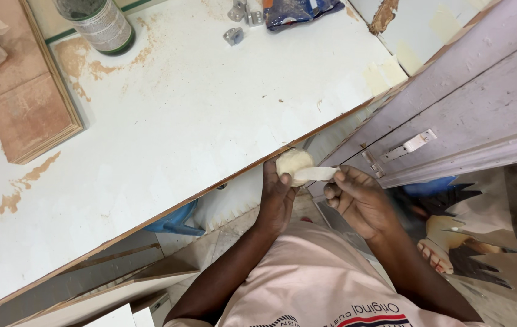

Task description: The person holds a roll of white adhesive tape and repeatedly tears off small pieces. They then apply these pieces to the vertical edge of a white cabinet or door frame, smoothing them down with their fingers.

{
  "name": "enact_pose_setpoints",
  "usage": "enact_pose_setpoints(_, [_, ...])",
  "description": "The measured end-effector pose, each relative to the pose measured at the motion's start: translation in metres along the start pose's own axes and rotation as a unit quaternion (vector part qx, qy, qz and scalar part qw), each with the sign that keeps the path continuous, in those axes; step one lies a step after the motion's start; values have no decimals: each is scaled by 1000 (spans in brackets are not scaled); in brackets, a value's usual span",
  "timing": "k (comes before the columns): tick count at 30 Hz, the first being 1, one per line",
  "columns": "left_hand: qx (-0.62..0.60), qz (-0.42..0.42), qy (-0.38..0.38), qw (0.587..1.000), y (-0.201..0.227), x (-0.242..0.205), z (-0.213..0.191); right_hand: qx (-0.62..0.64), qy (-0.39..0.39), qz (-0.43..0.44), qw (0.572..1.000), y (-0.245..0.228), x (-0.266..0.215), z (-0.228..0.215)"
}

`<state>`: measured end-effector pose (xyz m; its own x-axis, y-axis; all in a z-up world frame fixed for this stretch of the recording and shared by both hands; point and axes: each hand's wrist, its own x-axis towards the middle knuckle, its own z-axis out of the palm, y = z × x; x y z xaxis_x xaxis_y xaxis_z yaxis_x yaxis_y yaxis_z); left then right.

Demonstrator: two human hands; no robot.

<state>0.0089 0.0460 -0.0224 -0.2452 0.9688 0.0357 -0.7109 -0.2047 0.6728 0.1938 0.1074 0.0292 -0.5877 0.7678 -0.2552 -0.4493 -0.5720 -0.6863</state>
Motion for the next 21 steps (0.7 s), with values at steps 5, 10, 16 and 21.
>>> enact_pose_setpoints(5, [36,7,16,999,-8,1,0,-8,51,20,998,3,3,0])
enact_pose_setpoints(10, [48,-3,37,998,-4,0,6,-4,70,32,997,8,3,-1])
enact_pose_setpoints(16, [50,1,77,996,-1,2,14,4,92,28,995,16,1,4])
enact_pose_setpoints(21, [12,6,54,998,6,-2,18,13,98,9,995,22,-2,9])
